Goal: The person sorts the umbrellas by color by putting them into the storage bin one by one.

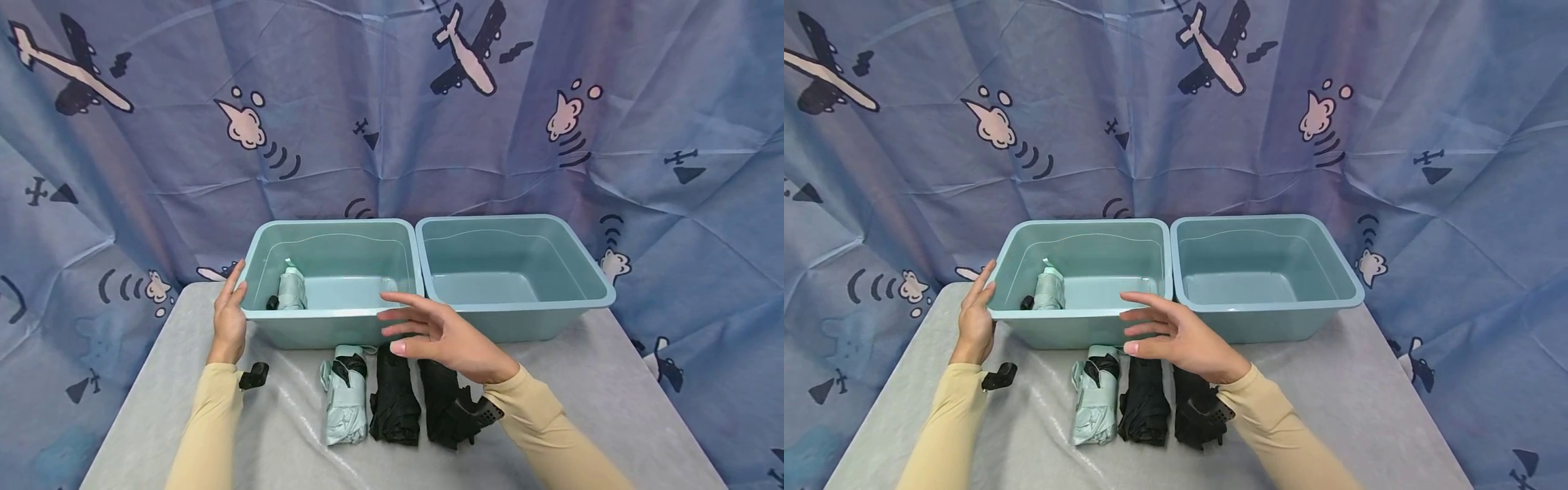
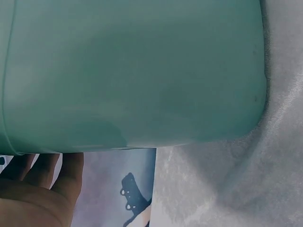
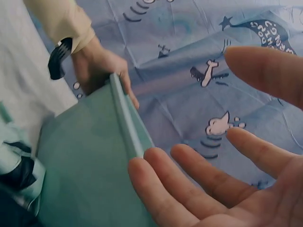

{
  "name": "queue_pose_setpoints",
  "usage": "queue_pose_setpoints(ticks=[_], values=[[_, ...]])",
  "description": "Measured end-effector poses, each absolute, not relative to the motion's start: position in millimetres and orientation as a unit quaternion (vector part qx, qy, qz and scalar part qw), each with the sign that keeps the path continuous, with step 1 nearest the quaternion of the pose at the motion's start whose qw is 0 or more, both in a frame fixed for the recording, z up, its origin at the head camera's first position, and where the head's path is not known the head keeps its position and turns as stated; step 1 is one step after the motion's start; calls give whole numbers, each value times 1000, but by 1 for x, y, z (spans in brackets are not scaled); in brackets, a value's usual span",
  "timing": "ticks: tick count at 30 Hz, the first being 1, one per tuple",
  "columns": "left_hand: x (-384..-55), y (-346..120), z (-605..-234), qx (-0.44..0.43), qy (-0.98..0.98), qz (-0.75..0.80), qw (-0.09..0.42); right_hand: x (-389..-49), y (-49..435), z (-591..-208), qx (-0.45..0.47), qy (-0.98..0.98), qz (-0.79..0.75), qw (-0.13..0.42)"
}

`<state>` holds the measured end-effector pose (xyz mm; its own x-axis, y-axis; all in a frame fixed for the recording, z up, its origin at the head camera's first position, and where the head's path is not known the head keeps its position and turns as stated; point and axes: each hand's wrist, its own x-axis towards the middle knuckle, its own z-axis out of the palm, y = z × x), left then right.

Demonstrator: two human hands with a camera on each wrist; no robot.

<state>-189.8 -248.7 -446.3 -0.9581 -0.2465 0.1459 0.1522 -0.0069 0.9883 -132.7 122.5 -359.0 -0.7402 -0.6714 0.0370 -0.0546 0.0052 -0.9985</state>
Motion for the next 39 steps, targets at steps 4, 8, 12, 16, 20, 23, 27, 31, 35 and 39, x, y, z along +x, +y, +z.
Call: queue_pose_setpoints(ticks=[4, 8, 12, 16, 20, 23, 27, 31, 35, 39], values=[[-189, -249, -446, 32, -690, -709, 142, -123, 138, -372, -257, 687, -643, 221], [-188, -249, -445, 36, -692, -708, 137, -115, 155, -386, -228, 713, -632, 201], [-187, -250, -445, 44, -692, -708, 130, -110, 172, -401, -181, 736, -625, 188], [-186, -250, -446, 49, -687, -714, 125, -108, 188, -414, -142, 755, -612, 189], [-185, -250, -447, 49, -684, -717, 126, -108, 198, -428, -116, 783, -579, 197], [-184, -251, -447, 50, -684, -717, 123, -108, 199, -441, -96, 800, -555, 208], [-184, -251, -447, 53, -681, -721, 117, -110, 198, -460, -70, 808, -538, 230], [-184, -249, -447, 53, -682, -720, 116, -110, 197, -473, -67, 798, -538, 262], [-184, -248, -446, 49, -682, -721, 117, -111, 194, -481, -89, 797, -533, 271], [-186, -248, -446, 41, -684, -718, 124, -113, 189, -484, -102, 803, -525, 263]])
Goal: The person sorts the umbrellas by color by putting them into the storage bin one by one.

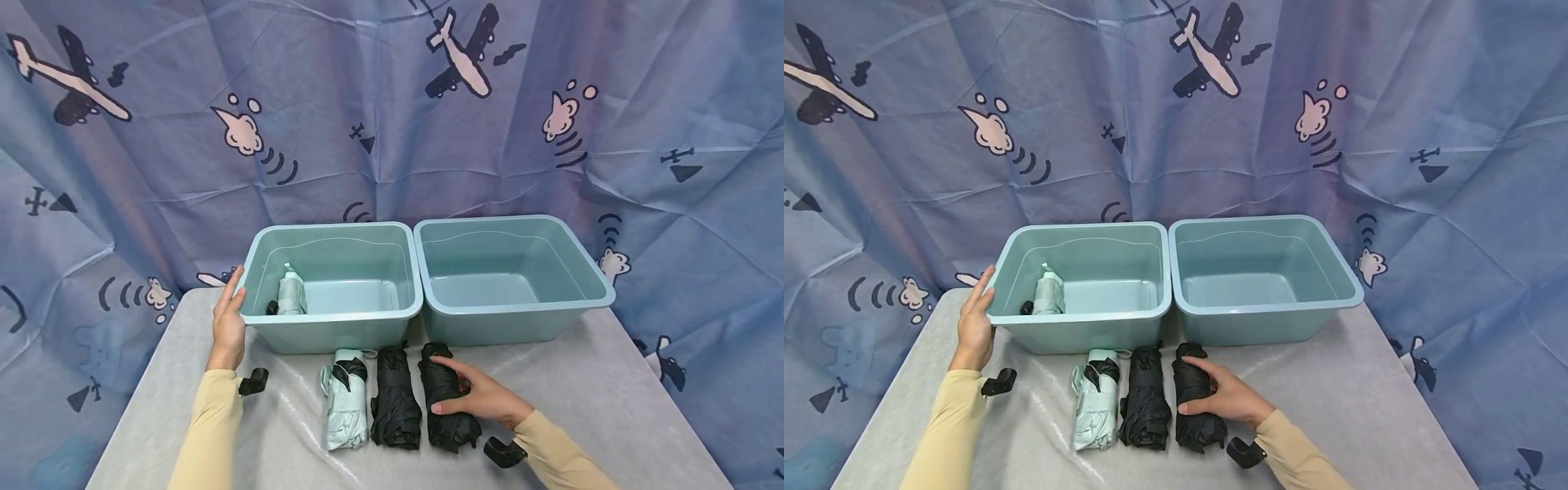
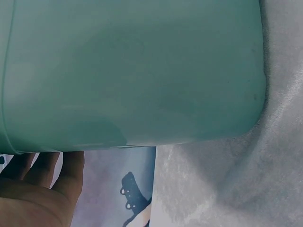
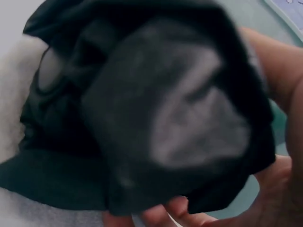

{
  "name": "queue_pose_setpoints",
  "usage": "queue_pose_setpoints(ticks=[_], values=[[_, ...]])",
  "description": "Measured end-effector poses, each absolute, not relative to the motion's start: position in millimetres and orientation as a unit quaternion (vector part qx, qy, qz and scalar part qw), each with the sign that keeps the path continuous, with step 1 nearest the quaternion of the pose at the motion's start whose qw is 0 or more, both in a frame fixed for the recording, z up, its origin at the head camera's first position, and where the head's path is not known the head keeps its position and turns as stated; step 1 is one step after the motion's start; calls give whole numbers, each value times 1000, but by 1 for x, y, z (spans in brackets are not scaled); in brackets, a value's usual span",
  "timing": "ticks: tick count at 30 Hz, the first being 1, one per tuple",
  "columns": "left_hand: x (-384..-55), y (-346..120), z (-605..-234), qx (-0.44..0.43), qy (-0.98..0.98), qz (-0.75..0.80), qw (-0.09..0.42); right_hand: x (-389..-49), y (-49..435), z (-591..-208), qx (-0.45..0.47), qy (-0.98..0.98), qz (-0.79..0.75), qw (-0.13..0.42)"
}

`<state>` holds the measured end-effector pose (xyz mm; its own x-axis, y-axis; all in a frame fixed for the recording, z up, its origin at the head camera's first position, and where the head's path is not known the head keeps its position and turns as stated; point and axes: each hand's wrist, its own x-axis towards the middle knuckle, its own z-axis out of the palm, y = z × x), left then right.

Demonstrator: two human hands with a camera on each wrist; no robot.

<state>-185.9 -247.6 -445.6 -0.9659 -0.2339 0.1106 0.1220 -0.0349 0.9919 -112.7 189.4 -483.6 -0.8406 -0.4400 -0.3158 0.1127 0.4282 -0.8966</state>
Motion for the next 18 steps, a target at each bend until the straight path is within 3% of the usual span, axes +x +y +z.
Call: queue_pose_setpoints(ticks=[8, 18], values=[[-188, -248, -446, 36, -682, -719, 132, -118, 181, -487, -108, 817, -498, 268], [-188, -248, -447, 39, -674, -726, 128, -118, 195, -489, -98, 730, -605, 302]])
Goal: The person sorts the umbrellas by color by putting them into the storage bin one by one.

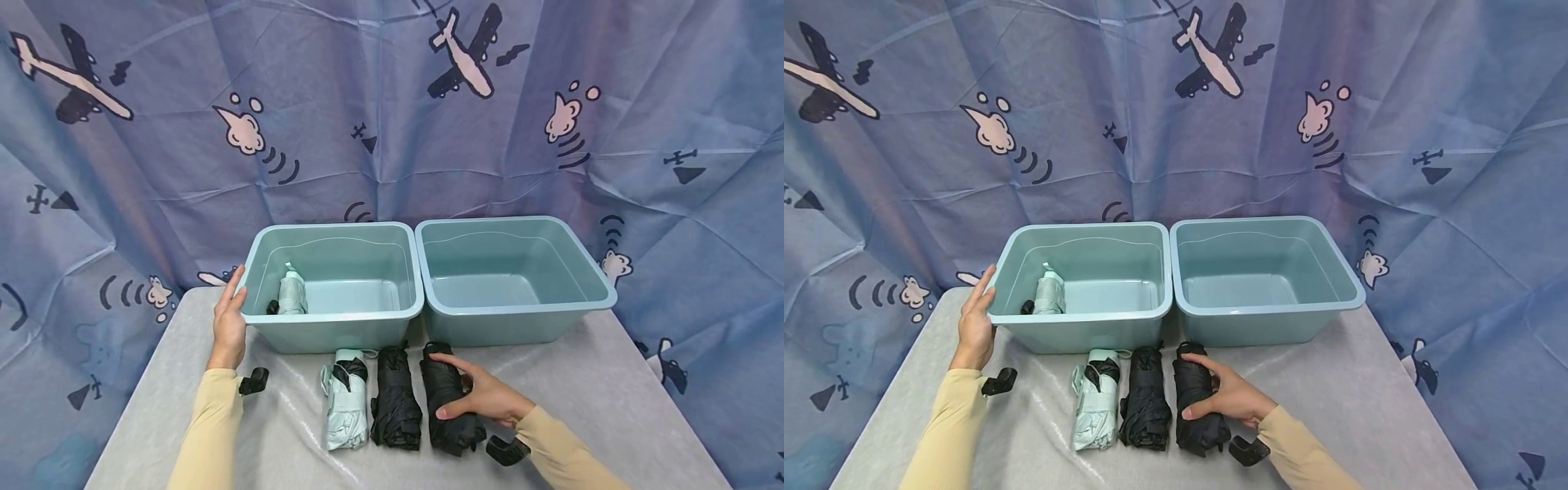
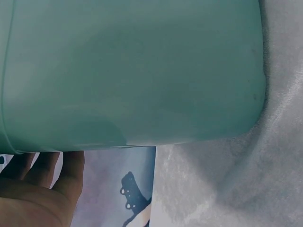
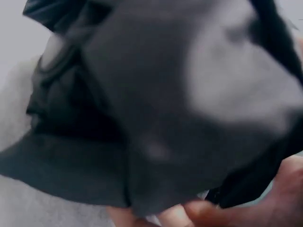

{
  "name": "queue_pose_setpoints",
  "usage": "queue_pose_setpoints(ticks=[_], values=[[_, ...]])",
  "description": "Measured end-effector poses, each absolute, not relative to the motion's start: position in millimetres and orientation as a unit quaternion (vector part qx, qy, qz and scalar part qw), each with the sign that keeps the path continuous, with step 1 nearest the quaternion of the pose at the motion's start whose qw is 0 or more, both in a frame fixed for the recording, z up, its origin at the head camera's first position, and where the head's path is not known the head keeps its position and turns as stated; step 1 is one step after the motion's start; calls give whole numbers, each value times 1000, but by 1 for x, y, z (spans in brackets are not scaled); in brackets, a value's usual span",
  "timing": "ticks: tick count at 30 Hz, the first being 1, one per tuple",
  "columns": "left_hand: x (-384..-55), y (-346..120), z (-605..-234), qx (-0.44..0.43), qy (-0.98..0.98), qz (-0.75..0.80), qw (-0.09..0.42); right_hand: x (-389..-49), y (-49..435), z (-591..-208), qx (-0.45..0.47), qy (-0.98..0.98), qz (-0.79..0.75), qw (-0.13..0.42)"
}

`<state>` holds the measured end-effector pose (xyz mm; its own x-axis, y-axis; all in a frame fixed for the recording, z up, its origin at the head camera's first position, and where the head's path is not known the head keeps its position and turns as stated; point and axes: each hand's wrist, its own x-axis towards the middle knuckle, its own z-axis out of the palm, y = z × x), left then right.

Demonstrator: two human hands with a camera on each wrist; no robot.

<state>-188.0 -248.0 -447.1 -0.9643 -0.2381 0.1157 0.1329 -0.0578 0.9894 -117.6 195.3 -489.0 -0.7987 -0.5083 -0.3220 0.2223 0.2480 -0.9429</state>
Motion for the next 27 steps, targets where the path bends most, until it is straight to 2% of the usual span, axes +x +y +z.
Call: queue_pose_setpoints(ticks=[14, 21, 27], values=[[-189, -249, -447, 43, -677, -723, 132, -81, 207, -441, -106, 730, -621, 264], [-190, -249, -446, 38, -672, -726, 142, -67, 211, -410, -153, 747, -608, 221], [-190, -248, -446, 36, -674, -724, 142, -71, 216, -381, -214, 750, -601, 175]])
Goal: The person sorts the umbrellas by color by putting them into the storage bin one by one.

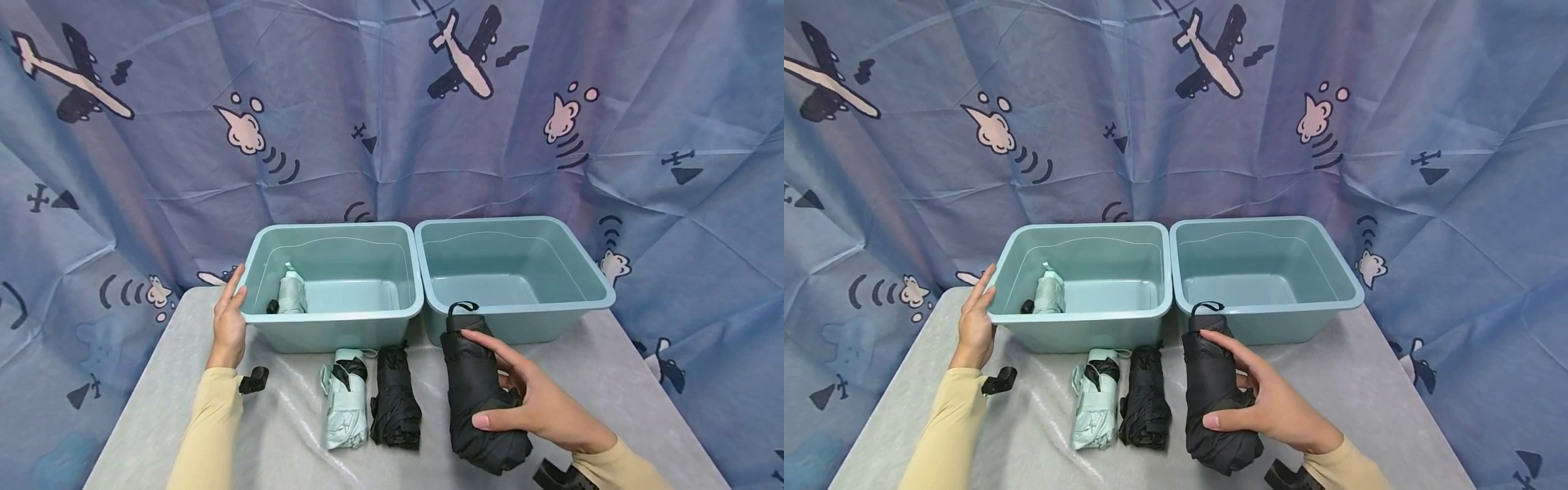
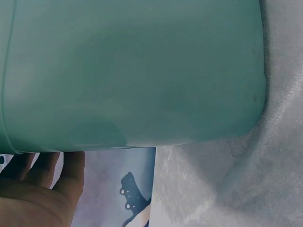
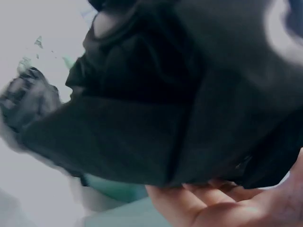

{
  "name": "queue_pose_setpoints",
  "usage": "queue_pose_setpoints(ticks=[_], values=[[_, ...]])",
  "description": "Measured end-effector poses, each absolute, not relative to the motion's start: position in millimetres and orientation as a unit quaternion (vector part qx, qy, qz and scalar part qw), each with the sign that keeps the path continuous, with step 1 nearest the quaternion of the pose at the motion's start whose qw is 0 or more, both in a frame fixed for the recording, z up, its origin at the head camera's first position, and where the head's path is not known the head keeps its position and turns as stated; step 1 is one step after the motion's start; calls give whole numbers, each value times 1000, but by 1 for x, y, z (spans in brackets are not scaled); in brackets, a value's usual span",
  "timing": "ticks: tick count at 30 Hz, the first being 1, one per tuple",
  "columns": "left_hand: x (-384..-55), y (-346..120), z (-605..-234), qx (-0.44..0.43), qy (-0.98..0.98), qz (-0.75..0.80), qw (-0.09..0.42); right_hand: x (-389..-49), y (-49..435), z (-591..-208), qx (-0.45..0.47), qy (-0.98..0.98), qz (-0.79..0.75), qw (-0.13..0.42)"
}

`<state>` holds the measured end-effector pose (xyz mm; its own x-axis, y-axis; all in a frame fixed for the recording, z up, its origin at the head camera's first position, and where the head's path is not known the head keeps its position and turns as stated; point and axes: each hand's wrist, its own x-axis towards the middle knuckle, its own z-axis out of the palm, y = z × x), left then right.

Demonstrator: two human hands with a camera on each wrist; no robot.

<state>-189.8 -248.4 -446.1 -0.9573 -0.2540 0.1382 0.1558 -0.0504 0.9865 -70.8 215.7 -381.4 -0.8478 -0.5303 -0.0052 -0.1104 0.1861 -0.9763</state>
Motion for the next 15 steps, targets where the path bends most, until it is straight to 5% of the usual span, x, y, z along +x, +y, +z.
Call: queue_pose_setpoints(ticks=[6, 15], values=[[-189, -248, -446, 37, -679, -721, 135, -91, 222, -362, -210, 784, -570, 127], [-189, -247, -446, 40, -678, -720, 140, -139, 231, -340, -163, 781, -584, 147]])
